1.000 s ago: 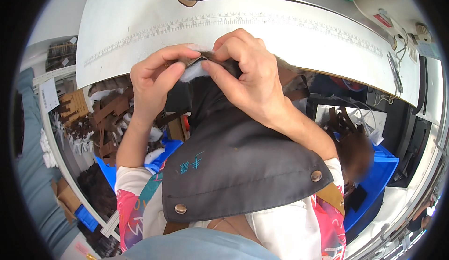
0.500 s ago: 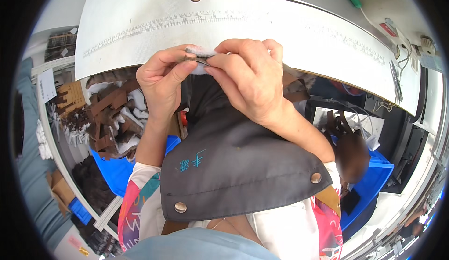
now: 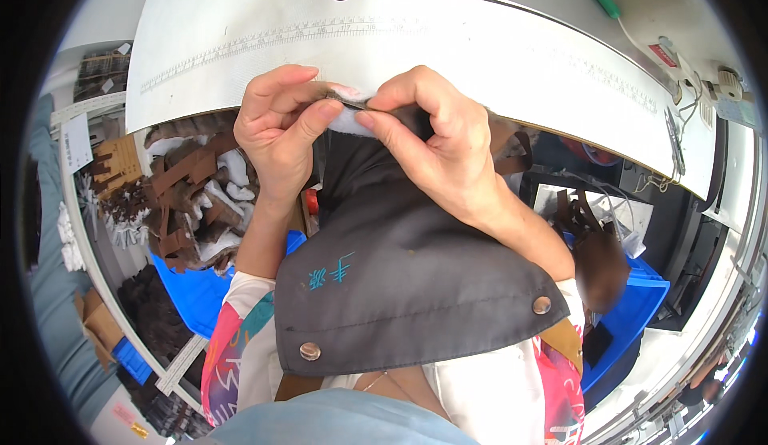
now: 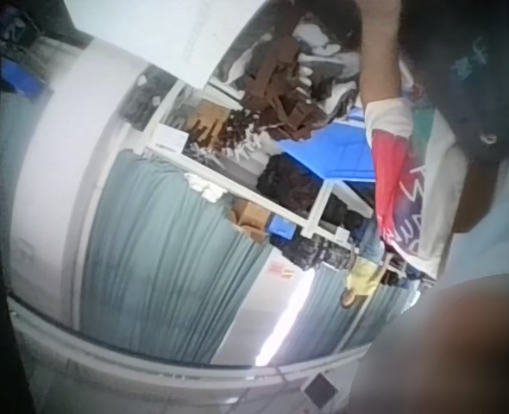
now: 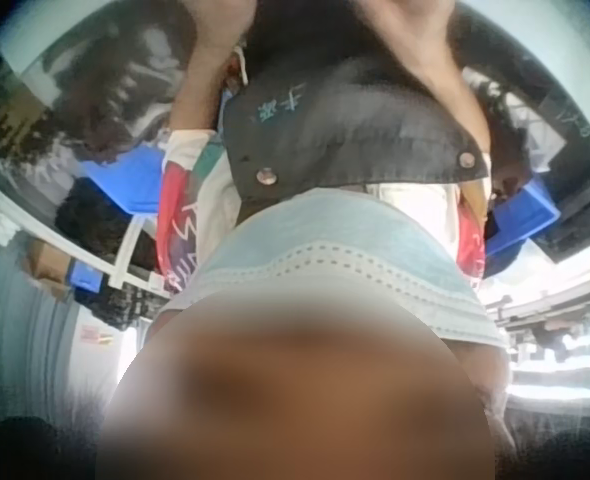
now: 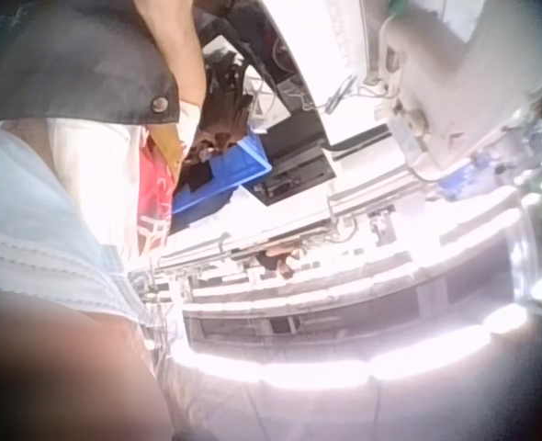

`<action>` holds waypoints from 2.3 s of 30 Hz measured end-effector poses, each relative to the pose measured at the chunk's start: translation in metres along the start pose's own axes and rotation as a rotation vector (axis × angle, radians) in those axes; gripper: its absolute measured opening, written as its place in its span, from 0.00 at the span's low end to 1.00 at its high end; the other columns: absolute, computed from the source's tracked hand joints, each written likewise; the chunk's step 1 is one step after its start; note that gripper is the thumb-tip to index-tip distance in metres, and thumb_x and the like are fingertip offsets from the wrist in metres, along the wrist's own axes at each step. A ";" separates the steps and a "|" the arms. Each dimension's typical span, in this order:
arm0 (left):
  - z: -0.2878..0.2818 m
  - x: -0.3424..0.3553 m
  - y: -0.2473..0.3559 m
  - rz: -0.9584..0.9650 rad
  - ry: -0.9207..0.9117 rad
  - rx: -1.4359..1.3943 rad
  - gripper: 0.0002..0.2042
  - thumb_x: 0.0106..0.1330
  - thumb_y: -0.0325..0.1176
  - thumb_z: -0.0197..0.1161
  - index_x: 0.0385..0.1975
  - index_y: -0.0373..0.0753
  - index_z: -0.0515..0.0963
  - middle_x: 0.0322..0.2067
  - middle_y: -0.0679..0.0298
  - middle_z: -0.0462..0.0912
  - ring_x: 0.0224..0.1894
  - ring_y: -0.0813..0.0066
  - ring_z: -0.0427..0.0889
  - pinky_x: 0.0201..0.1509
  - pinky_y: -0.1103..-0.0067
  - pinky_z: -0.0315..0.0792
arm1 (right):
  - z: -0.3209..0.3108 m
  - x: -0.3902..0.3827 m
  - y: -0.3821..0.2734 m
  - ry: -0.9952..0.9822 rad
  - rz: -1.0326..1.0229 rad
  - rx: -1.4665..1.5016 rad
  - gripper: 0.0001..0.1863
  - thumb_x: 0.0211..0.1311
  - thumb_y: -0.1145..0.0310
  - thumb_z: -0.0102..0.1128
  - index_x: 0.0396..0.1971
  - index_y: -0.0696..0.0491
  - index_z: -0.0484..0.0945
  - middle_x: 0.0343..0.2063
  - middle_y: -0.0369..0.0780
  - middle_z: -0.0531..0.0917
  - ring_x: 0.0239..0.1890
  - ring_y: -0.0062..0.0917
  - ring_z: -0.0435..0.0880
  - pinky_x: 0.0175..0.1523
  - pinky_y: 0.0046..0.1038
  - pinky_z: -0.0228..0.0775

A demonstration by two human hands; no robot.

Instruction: Sewing fur pieces and leather straps together using an industrial sewing machine.

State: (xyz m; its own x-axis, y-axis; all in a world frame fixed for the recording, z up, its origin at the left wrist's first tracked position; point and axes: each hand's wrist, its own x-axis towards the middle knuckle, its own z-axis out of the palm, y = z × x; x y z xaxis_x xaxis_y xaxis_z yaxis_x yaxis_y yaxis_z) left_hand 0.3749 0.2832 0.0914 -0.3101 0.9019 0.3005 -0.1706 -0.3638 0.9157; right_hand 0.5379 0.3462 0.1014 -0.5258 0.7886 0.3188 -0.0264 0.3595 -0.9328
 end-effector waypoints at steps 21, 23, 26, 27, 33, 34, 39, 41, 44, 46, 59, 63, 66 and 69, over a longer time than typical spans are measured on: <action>-0.053 0.194 -0.047 -0.382 -0.567 0.480 0.15 0.59 0.32 0.65 0.47 0.37 0.80 0.37 0.67 0.83 0.37 0.83 0.78 0.44 0.85 0.71 | -0.020 0.123 0.077 -0.230 -0.788 -0.758 0.14 0.46 0.73 0.57 0.37 0.52 0.74 0.24 0.37 0.76 0.31 0.29 0.80 0.34 0.29 0.73; -0.044 0.204 -0.060 -0.502 -0.573 0.553 0.14 0.60 0.30 0.64 0.47 0.37 0.80 0.35 0.68 0.84 0.35 0.86 0.79 0.42 0.88 0.72 | -0.031 0.130 0.085 -0.276 -0.762 -0.850 0.12 0.46 0.72 0.58 0.34 0.51 0.74 0.24 0.36 0.75 0.31 0.27 0.79 0.35 0.28 0.71; -0.031 0.206 -0.076 -0.190 -0.565 0.579 0.14 0.61 0.24 0.61 0.47 0.37 0.80 0.30 0.70 0.82 0.32 0.88 0.77 0.39 0.89 0.72 | -0.037 0.131 0.088 -0.165 -0.717 -0.998 0.05 0.46 0.68 0.57 0.26 0.49 0.75 0.31 0.33 0.76 0.34 0.23 0.74 0.41 0.25 0.61; -0.029 0.207 -0.076 -0.187 -0.567 0.574 0.14 0.61 0.24 0.61 0.47 0.37 0.80 0.30 0.70 0.82 0.32 0.88 0.77 0.39 0.89 0.72 | -0.037 0.131 0.085 -0.166 -0.716 -1.003 0.05 0.46 0.68 0.57 0.26 0.49 0.75 0.31 0.33 0.76 0.34 0.23 0.74 0.41 0.25 0.61; -0.038 0.198 -0.078 -0.174 -0.437 0.771 0.10 0.62 0.24 0.60 0.42 0.38 0.80 0.32 0.68 0.82 0.37 0.83 0.79 0.42 0.84 0.73 | -0.032 0.135 0.088 -0.116 -0.661 -1.082 0.05 0.47 0.68 0.57 0.27 0.48 0.75 0.38 0.33 0.81 0.34 0.21 0.76 0.45 0.28 0.62; -0.042 0.192 -0.076 0.080 -0.437 0.816 0.11 0.59 0.23 0.61 0.41 0.37 0.80 0.37 0.67 0.81 0.39 0.77 0.80 0.44 0.81 0.74 | -0.033 0.135 0.089 -0.112 -0.660 -1.081 0.05 0.46 0.69 0.57 0.26 0.49 0.75 0.38 0.33 0.82 0.34 0.21 0.76 0.46 0.28 0.61; -0.055 0.179 -0.068 0.664 -0.628 1.057 0.16 0.48 0.20 0.63 0.40 0.35 0.79 0.45 0.64 0.79 0.44 0.64 0.79 0.48 0.76 0.75 | -0.036 0.136 0.086 -0.119 -0.647 -1.122 0.04 0.46 0.69 0.57 0.25 0.49 0.76 0.38 0.32 0.83 0.34 0.20 0.76 0.46 0.29 0.61; -0.054 0.184 -0.065 0.711 -0.666 1.116 0.21 0.42 0.20 0.64 0.42 0.37 0.78 0.47 0.64 0.78 0.48 0.63 0.77 0.49 0.74 0.76 | -0.037 0.141 0.085 -0.160 -0.668 -1.149 0.05 0.45 0.69 0.58 0.25 0.50 0.76 0.39 0.33 0.83 0.34 0.19 0.76 0.46 0.29 0.60; -0.054 0.189 -0.068 0.683 -0.679 1.123 0.22 0.41 0.20 0.64 0.42 0.37 0.78 0.46 0.65 0.79 0.47 0.63 0.78 0.49 0.75 0.76 | -0.037 0.142 0.087 -0.124 -0.635 -1.132 0.05 0.46 0.70 0.58 0.26 0.50 0.77 0.39 0.33 0.83 0.34 0.20 0.76 0.46 0.28 0.60; -0.054 0.193 -0.072 0.672 -0.674 1.110 0.21 0.42 0.20 0.63 0.42 0.37 0.78 0.46 0.65 0.79 0.47 0.63 0.78 0.49 0.75 0.76 | -0.035 0.142 0.087 -0.104 -0.619 -1.144 0.05 0.46 0.70 0.58 0.26 0.50 0.77 0.39 0.33 0.83 0.34 0.20 0.77 0.46 0.28 0.60; -0.046 0.203 -0.074 0.609 -0.601 1.121 0.12 0.52 0.21 0.59 0.37 0.38 0.80 0.42 0.66 0.83 0.45 0.65 0.80 0.47 0.76 0.77 | -0.037 0.153 0.099 -0.021 -0.644 -1.164 0.04 0.46 0.69 0.59 0.24 0.50 0.78 0.37 0.32 0.84 0.30 0.19 0.77 0.45 0.27 0.60; -0.046 0.203 -0.078 0.633 -0.578 1.096 0.12 0.52 0.20 0.59 0.37 0.38 0.81 0.42 0.66 0.83 0.44 0.66 0.80 0.46 0.77 0.77 | -0.037 0.153 0.097 -0.026 -0.635 -1.146 0.03 0.46 0.69 0.59 0.24 0.50 0.77 0.37 0.32 0.84 0.29 0.18 0.77 0.45 0.27 0.60; -0.046 0.204 -0.079 0.637 -0.571 1.084 0.12 0.51 0.19 0.59 0.36 0.38 0.81 0.41 0.66 0.83 0.42 0.66 0.81 0.45 0.77 0.78 | -0.037 0.153 0.098 -0.019 -0.633 -1.150 0.03 0.46 0.70 0.59 0.23 0.50 0.77 0.37 0.31 0.84 0.29 0.19 0.76 0.44 0.27 0.60; -0.046 0.203 -0.079 0.627 -0.574 1.090 0.12 0.51 0.19 0.59 0.36 0.38 0.81 0.39 0.66 0.82 0.42 0.66 0.81 0.44 0.76 0.78 | -0.036 0.151 0.098 -0.003 -0.644 -1.154 0.03 0.45 0.70 0.59 0.23 0.50 0.77 0.33 0.30 0.83 0.30 0.19 0.76 0.43 0.27 0.60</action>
State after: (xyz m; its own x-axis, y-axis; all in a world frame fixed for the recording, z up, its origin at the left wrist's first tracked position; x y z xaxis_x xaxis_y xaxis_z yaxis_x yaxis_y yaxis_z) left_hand 0.2820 0.4844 0.0675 0.4081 0.7218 0.5590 0.7460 -0.6166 0.2516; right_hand 0.4865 0.5188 0.0639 -0.6936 0.3172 0.6467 0.4632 0.8840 0.0632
